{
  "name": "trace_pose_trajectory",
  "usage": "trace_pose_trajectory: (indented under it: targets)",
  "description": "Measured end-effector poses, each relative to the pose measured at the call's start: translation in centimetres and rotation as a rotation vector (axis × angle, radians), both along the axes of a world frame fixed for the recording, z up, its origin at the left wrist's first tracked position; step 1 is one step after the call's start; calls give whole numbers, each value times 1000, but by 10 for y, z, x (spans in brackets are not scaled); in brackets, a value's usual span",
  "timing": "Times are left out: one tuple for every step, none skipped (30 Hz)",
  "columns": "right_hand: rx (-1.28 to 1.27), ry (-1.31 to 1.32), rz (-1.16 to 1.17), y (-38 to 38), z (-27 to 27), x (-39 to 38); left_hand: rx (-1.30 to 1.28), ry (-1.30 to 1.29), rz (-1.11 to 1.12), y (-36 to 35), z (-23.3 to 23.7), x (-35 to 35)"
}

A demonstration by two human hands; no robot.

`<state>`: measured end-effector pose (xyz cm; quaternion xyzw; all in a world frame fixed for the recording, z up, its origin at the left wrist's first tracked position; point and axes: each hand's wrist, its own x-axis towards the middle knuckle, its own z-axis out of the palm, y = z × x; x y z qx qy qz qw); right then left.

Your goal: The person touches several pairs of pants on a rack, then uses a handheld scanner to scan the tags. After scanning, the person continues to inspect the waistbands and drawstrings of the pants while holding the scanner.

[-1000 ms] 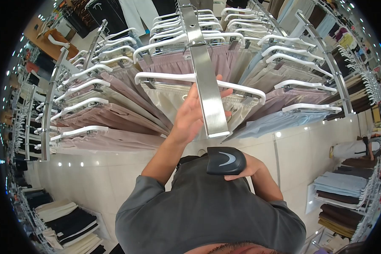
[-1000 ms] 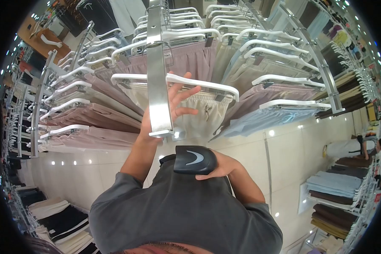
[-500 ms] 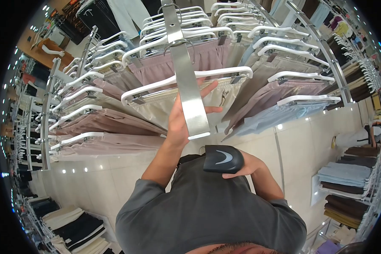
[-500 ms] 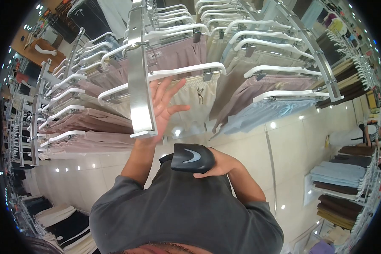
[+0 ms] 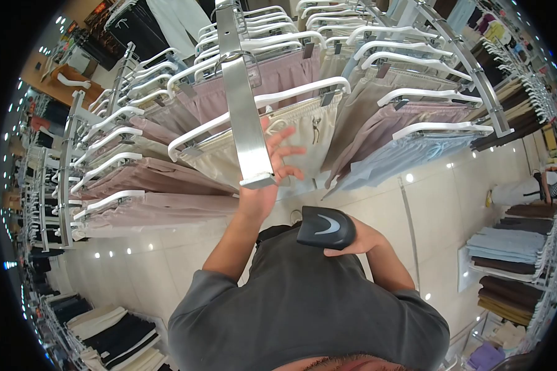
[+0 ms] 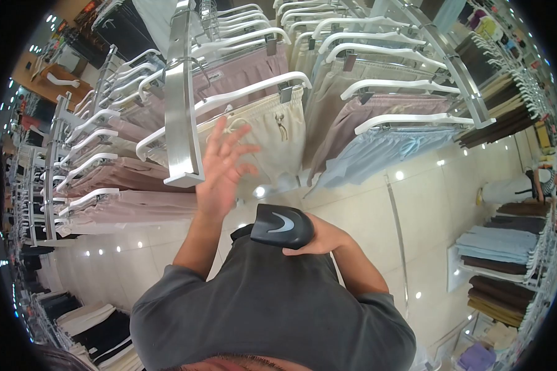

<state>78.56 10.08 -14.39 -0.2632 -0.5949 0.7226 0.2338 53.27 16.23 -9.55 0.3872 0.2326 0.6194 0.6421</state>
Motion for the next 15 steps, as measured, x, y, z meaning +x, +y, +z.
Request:
trace_pose_trajectory:
  targets:
    - [-8, 3, -34, -2, -3, 1, -75, 11, -15, -8, -4, 3]
    - [-14, 40, -47, -2, -7, 1, -75, 13, -14, -16, -12, 7]
    - [-13, 41, -46, -4, -8, 1, -172, 58, -65, -25, -22, 12]
    - [-86, 64, -88, -7, -8, 1, -267, 103, -116, -35, -32, 18]
    - [-156, 86, -129, -8, -8, 1, -263, 103, -115, -46, -42, 27]
    - [-222, 33, -129, -7, 8, 3, -307, 40, -141, -59, -53, 39]
    - [-217, 34, -127, -8, 2, 4, -352, -22, -167, -69, -61, 46]
    - [-271, 91, -149, -9, -11, 6, -348, -22, -163, -78, -68, 49]
    - [-324, 148, -169, -9, -11, 6, -362, -2, -236, -86, -73, 53]
    - [-346, 195, -183, -10, -6, 9, -375, 18, -308, -91, -78, 55]
    - [-343, 196, -173, -11, -5, 12, -371, 19, -299, -94, -82, 56]
    - [-329, 209, -170, -12, -5, 16, -332, 68, -330, -96, -82, 58]
    - [-314, 222, -167, -14, -4, 20, -292, 117, -361, -98, -81, 60]
    - [-307, 224, -158, -16, -2, 22, -285, 119, -353, -101, -80, 63]
    - [-277, 211, -160, -17, 1, 25, -232, 96, -415, -103, -71, 67]
